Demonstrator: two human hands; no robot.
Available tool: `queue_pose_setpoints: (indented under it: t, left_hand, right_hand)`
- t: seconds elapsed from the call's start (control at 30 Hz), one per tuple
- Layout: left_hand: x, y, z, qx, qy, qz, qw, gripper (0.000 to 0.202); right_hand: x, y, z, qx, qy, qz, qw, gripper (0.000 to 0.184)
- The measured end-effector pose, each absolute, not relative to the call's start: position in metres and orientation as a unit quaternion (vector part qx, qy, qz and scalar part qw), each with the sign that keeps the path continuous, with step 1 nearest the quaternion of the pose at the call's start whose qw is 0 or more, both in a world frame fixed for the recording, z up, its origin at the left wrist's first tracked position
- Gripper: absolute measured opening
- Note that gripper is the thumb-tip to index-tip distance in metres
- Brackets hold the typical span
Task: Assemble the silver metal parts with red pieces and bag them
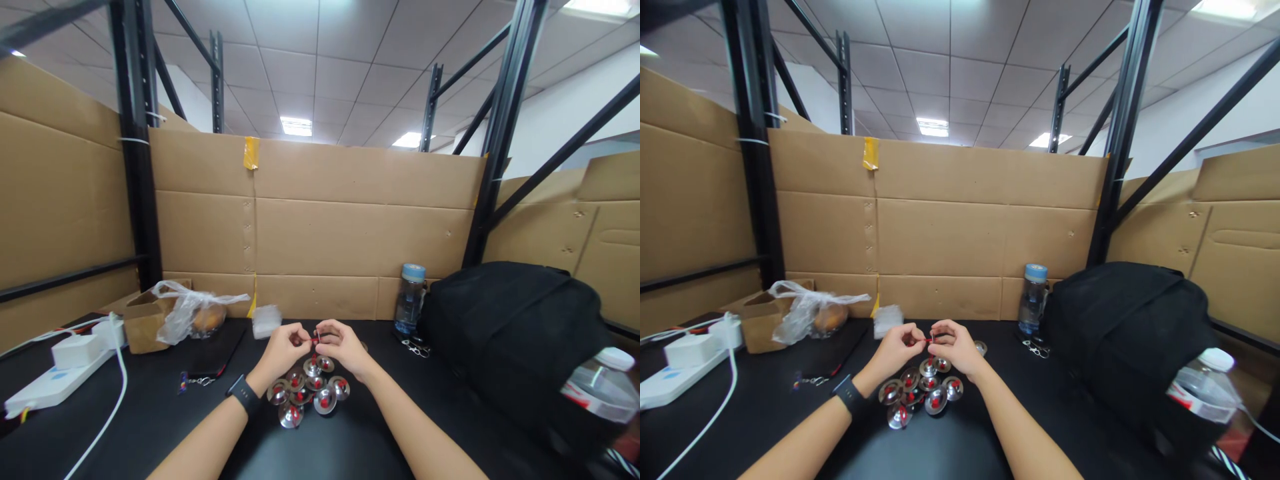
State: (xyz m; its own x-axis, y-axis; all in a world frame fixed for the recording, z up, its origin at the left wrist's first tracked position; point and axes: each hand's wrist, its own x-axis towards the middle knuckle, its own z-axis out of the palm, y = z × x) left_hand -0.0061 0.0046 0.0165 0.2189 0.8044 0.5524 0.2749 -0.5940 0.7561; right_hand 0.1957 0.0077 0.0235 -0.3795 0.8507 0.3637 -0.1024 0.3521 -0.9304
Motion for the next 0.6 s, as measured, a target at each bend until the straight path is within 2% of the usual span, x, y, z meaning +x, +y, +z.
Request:
queue_pose_setpoints:
  t: [0.13, 0.27, 0.4, 0.6]
  left_hand:
    - [-0.027, 0.018, 0.014, 0.751, 0.42, 0.471, 0.196, 0.007]
    - [-0.051, 0.034, 0.001, 0.787, 0.449, 0.396, 0.152, 0.027]
    - [-0.06, 0.045, -0.009, 0.814, 0.462, 0.327, 0.131, 0.025]
    - [-0.055, 0.041, -0.008, 0.82, 0.462, 0.321, 0.103, 0.024]
  right_hand:
    - [0.22, 0.02, 0.029, -0.352, -0.706, 0.377, 0.486, 0.047]
    - [0.259, 0.036, 0.026, -0.474, -0.783, 0.141, 0.377, 0.031]
    - [0.285, 0.048, 0.017, -0.532, -0.786, 0.123, 0.29, 0.026]
    - [0.295, 0.052, 0.008, -0.553, -0.784, 0.141, 0.246, 0.034]
